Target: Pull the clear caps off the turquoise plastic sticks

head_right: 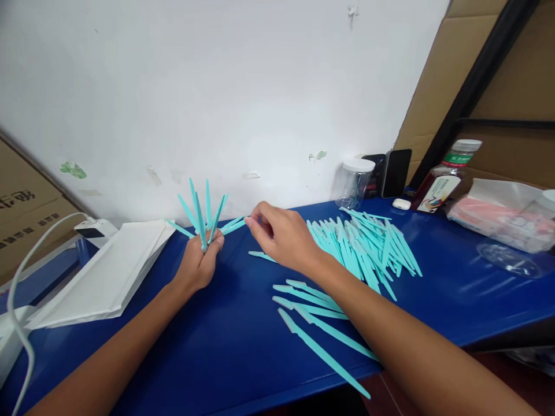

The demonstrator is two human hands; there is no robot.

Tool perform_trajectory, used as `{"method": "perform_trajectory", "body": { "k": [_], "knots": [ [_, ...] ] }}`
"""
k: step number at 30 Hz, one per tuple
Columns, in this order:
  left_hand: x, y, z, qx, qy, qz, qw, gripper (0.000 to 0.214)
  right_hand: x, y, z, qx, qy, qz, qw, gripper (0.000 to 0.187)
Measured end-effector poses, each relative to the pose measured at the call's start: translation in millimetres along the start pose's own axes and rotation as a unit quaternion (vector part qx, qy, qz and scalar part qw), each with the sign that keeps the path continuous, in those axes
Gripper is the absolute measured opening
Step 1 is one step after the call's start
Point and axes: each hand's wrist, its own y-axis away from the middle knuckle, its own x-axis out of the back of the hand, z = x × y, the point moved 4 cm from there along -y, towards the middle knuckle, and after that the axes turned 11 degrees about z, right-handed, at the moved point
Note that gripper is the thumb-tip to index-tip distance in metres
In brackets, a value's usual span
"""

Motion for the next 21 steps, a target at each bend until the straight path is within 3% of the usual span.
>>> {"method": "perform_trajectory", "body": {
  "k": [4,7,11,15,17,21],
  "knots": [
    [-0.6,-1,-7,0.059,0.062,0.025,0.996,0.032,-18,8,32,-0.023,0.115,-0.239,0.964,0.025],
    [-4.1,-1,-8,0.098,0.16,0.04,0.981,0.031,-24,14,41,-0.034,0.08,-0.296,0.951,0.022],
    [-8.1,-1,-10,0.143,0.274,0.056,0.949,0.03,-17,9,29,-0.035,0.007,-0.265,0.963,0.019],
    [-7.0,-3,-11,0.159,0.28,0.07,0.944,0.029,-10,0,14,-0.091,-0.122,-0.242,0.958,0.017],
    [-6.8,-4,-10,0.151,0.264,0.059,0.951,0.03,-8,-4,10,-0.088,-0.158,-0.195,0.964,0.022],
    [-8.2,-3,-7,0.136,0.258,0.023,0.956,0.031,-3,-9,7,-0.016,-0.11,-0.079,0.991,0.027]
  ]
}}
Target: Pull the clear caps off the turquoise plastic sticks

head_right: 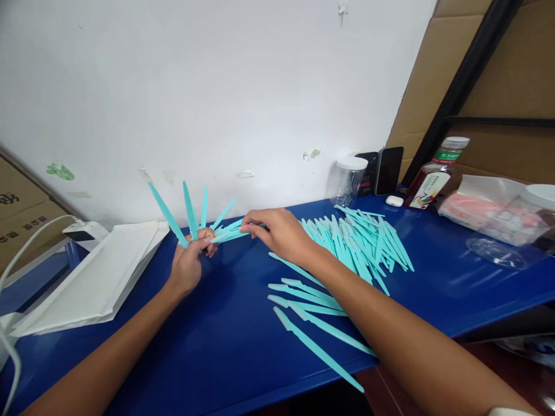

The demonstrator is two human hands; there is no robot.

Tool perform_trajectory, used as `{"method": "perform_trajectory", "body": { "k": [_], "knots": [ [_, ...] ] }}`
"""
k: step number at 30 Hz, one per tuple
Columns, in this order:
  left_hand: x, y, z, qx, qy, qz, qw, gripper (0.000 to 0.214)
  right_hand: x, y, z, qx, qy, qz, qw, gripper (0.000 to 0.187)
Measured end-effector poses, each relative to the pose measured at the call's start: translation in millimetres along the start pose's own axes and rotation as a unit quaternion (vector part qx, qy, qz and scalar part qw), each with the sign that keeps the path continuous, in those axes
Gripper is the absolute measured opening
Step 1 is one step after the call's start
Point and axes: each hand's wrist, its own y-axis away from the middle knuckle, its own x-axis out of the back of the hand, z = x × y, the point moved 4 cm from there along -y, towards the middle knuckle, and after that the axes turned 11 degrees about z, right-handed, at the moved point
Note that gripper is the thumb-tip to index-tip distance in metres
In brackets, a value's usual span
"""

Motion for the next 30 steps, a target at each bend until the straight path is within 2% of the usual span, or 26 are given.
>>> {"method": "perform_trajectory", "body": {
  "k": [4,9,14,17,21,26,30],
  "knots": [
    [-4.0,5,4,-0.007,-0.016,-0.036,0.999,0.033,5,-2,-2,0.04,0.04,0.046,0.997,0.026],
    [-8.4,13,7,-0.013,-0.053,-0.08,0.995,0.033,2,-1,-4,0.023,0.002,0.007,1.0,0.031],
    [-15.5,19,8,-0.004,-0.077,-0.134,0.988,0.027,0,0,-10,0.13,0.054,0.0,0.99,0.027],
    [-16.7,20,9,0.002,-0.074,-0.137,0.988,0.026,0,2,-15,0.179,0.096,0.016,0.979,0.026],
    [-14.5,17,8,0.004,-0.044,-0.122,0.991,0.025,-1,3,-17,0.178,0.105,0.032,0.978,0.025],
    [-15.9,19,6,0.005,-0.035,-0.137,0.99,0.027,2,1,-13,0.172,0.081,0.007,0.982,0.028],
    [-18.0,21,11,0.006,-0.054,-0.142,0.988,0.037,3,-1,-11,0.157,0.076,-0.018,0.984,0.027]
  ]
}}
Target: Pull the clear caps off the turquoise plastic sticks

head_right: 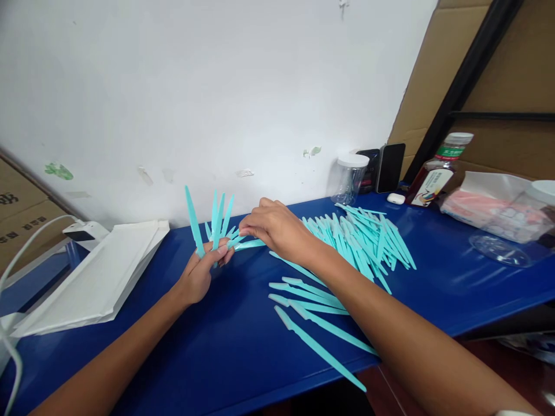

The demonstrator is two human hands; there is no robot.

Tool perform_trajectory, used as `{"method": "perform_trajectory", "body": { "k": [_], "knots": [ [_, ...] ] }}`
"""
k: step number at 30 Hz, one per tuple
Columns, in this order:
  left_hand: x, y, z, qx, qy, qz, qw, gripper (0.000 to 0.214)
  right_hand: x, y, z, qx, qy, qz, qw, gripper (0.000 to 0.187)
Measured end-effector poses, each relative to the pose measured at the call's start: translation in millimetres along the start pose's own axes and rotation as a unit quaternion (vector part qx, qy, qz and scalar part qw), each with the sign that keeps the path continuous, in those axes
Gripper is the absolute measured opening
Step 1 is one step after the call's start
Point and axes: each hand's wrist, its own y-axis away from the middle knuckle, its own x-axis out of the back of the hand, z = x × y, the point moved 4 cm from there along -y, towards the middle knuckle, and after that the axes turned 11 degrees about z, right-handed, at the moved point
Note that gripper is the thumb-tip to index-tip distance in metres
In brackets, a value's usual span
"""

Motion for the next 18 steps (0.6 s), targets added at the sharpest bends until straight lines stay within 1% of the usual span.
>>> {"method": "perform_trajectory", "body": {
  "k": [3,7,9,10,12,14,15,16,17,18],
  "knots": [
    [0.1,1,4,0.01,-0.008,0.0,1.0,0.042,-1,0,-1,-0.017,-0.009,-0.003,1.0,0.023],
    [1.2,1,2,0.015,0.004,0.006,1.0,0.042,-2,1,-3,-0.018,0.001,0.015,1.0,0.019],
    [2.6,0,-2,0.015,0.019,0.021,0.999,0.042,0,1,-2,-0.008,0.026,0.04,0.999,0.018],
    [3.7,-1,-4,0.013,0.033,0.033,0.999,0.042,1,1,-2,-0.003,0.043,0.067,0.997,0.017],
    [7.2,-5,-7,0.009,0.079,0.066,0.995,0.042,8,2,-1,0.002,0.08,0.153,0.985,0.015],
    [12.4,-10,-10,0.019,0.147,0.11,0.983,0.042,16,3,-1,-0.002,0.108,0.247,0.963,0.015],
    [15.5,-12,-11,0.03,0.185,0.135,0.973,0.042,19,4,-1,-0.007,0.116,0.284,0.952,0.015],
    [18.6,-14,-12,0.042,0.221,0.16,0.961,0.041,21,5,0,-0.015,0.123,0.306,0.944,0.016],
    [21.7,-16,-12,0.054,0.253,0.185,0.948,0.04,22,5,1,-0.028,0.127,0.311,0.941,0.017],
    [24.4,-17,-12,0.063,0.278,0.205,0.936,0.039,22,5,3,-0.05,0.133,0.298,0.944,0.018]
  ]
}}
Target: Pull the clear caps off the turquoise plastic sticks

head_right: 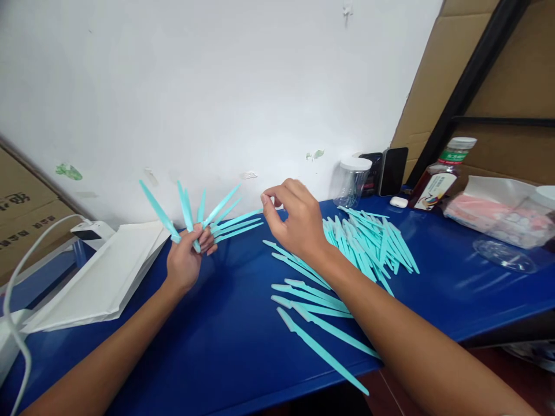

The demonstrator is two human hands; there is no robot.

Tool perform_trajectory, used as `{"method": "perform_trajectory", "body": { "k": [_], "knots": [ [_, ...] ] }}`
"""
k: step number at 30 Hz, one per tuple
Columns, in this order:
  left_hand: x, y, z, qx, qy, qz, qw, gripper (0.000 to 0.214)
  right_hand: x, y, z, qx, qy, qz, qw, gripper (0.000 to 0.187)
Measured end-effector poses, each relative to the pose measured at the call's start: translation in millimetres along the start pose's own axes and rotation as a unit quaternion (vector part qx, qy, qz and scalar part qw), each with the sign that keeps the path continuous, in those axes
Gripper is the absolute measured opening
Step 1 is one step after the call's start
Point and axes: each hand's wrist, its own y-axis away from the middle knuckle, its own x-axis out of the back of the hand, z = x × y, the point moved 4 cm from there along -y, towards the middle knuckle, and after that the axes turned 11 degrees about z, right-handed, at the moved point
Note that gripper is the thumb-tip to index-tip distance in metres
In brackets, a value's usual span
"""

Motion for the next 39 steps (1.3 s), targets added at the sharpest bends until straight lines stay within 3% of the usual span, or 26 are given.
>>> {"method": "perform_trajectory", "body": {
  "k": [3,6,8,10,13,17,21,23,28,33,39],
  "knots": [
    [3.7,-3,4,0.001,0.052,0.044,0.998,0.038,-10,4,13,-0.068,0.063,-0.156,0.983,0.02],
    [6.5,-4,6,-0.018,0.072,0.07,0.995,0.036,-20,17,29,-0.098,0.134,-0.366,0.916,0.02],
    [7.2,-4,7,-0.031,0.076,0.08,0.993,0.035,-23,27,37,-0.101,0.159,-0.465,0.865,0.02],
    [6.8,-3,7,-0.038,0.08,0.086,0.992,0.035,-25,34,41,-0.111,0.16,-0.522,0.831,0.025],
    [4.7,-1,7,-0.039,0.086,0.087,0.992,0.035,-28,41,40,-0.127,0.139,-0.562,0.805,0.028],
    [2.7,1,8,-0.034,0.085,0.087,0.992,0.036,-32,46,31,-0.125,0.088,-0.572,0.806,0.025],
    [2.7,2,8,-0.033,0.093,0.084,0.992,0.036,-34,41,21,-0.117,0.009,-0.482,0.868,0.018],
    [2.2,2,7,-0.03,0.1,0.079,0.991,0.036,-35,40,13,-0.155,-0.081,-0.441,0.88,0.016],
    [-1.8,8,3,-0.014,0.101,0.058,0.993,0.036,-41,46,-8,-0.27,-0.242,-0.39,0.846,0.027],
    [-5.3,13,3,-0.002,0.096,0.039,0.995,0.038,-45,51,-14,-0.293,-0.245,-0.371,0.846,0.024],
    [-7.1,15,4,0.013,0.089,0.034,0.995,0.039,-45,52,-13,-0.339,-0.259,-0.4,0.811,0.027]
  ]
}}
